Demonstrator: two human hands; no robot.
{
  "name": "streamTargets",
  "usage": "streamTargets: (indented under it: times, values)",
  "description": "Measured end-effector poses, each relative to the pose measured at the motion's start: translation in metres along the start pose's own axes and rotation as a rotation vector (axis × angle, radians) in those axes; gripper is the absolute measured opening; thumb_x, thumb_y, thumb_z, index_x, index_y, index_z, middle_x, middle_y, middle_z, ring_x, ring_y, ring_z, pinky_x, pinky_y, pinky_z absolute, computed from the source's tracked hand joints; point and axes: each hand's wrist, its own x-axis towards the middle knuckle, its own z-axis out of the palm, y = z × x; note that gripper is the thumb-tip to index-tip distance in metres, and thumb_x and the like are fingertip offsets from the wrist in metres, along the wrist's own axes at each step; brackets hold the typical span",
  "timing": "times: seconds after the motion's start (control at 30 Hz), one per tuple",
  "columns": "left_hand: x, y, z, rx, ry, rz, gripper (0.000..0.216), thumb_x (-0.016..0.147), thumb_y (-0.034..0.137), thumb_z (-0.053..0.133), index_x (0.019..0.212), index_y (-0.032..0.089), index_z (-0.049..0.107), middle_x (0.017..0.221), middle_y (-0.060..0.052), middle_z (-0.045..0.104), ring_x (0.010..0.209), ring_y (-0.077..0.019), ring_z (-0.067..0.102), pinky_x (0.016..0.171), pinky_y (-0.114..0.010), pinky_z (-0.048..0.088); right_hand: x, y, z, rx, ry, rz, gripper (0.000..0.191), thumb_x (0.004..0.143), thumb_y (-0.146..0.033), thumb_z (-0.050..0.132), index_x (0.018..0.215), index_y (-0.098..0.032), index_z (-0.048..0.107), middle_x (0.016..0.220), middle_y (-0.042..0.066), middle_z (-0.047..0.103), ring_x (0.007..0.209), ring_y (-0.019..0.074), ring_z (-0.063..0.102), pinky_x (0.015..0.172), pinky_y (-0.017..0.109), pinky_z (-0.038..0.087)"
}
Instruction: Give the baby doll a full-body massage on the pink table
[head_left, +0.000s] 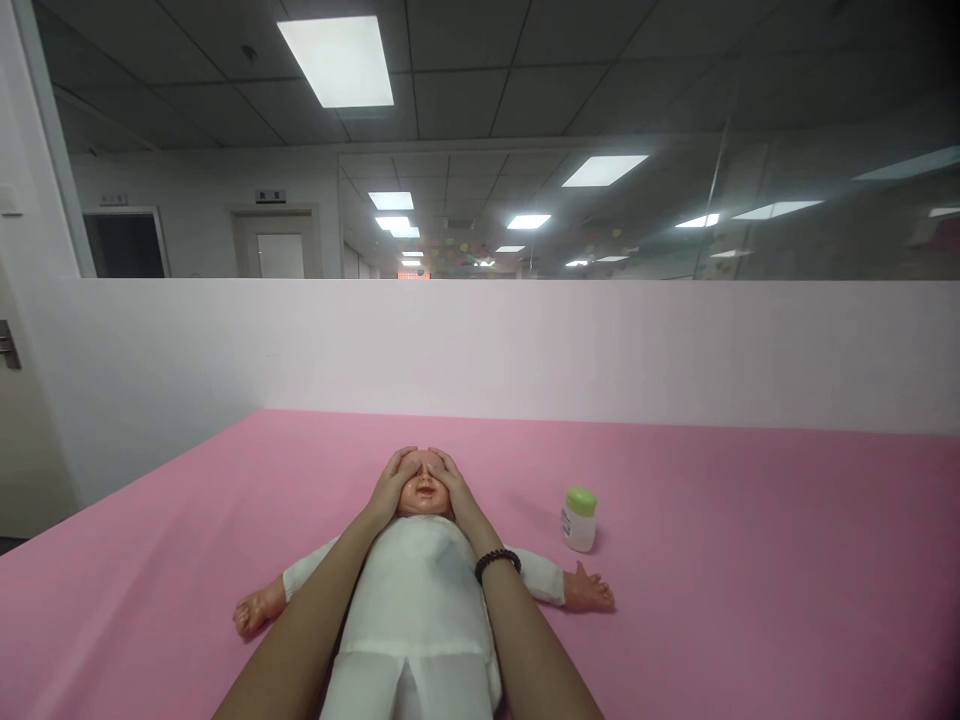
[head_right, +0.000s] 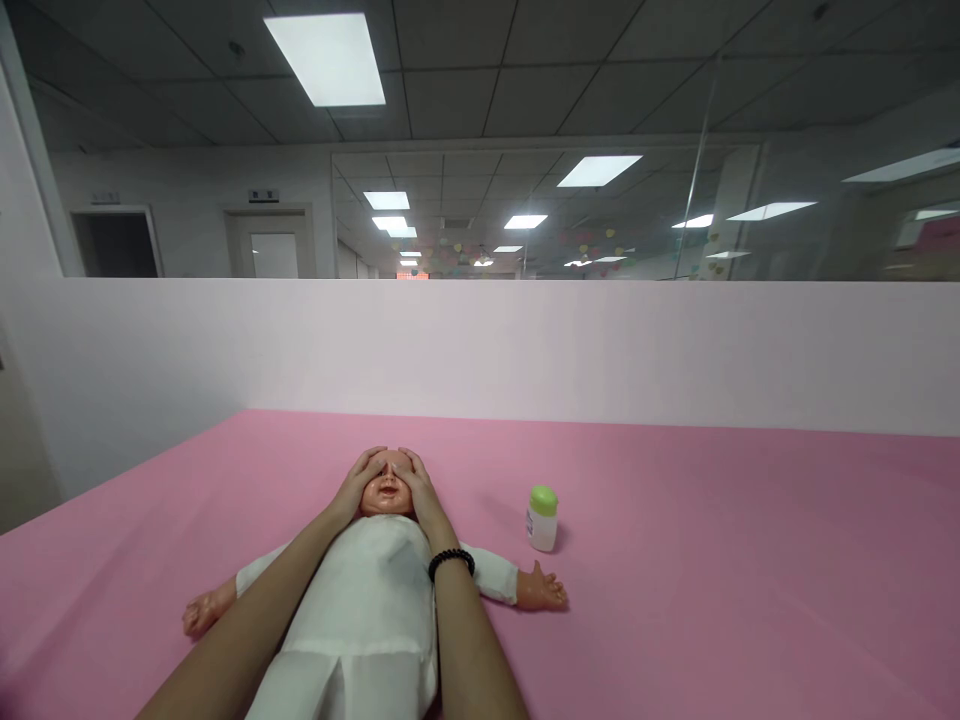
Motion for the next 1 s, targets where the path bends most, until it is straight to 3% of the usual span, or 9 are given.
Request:
streamTargets:
  times: [0.63, 1.0]
  values:
    - [0.0010, -0.0016, -0.0010, 0.013, 0.001, -0.015, 0.049, 0.070, 0.042, 0.077, 0.114, 0.022, 0.066, 0.115, -0.008, 0.069, 0.110, -0.0294, 0.063, 0.102, -0.042, 0.046, 0.0021, 0.0010, 0.0002, 0.002, 0.018, -0.011, 0.053, 0.072, -0.042, 0.074, 0.122, -0.027, 0.062, 0.123, 0.004, 0.064, 0.117, 0.0256, 0.059, 0.102, 0.038, 0.045]
    - [0.0074, -0.0089, -0.0021, -0.002, -0.012, -0.010, 0.044, 0.077, 0.042, 0.066, 0.115, 0.021, 0.062, 0.112, -0.008, 0.068, 0.105, -0.0274, 0.063, 0.096, -0.040, 0.047, 0.0045, 0.0039, 0.0001, 0.096, 0.018, 0.007, 0.053, 0.072, -0.044, 0.074, 0.120, -0.026, 0.062, 0.121, 0.004, 0.065, 0.117, 0.0259, 0.059, 0.104, 0.038, 0.045]
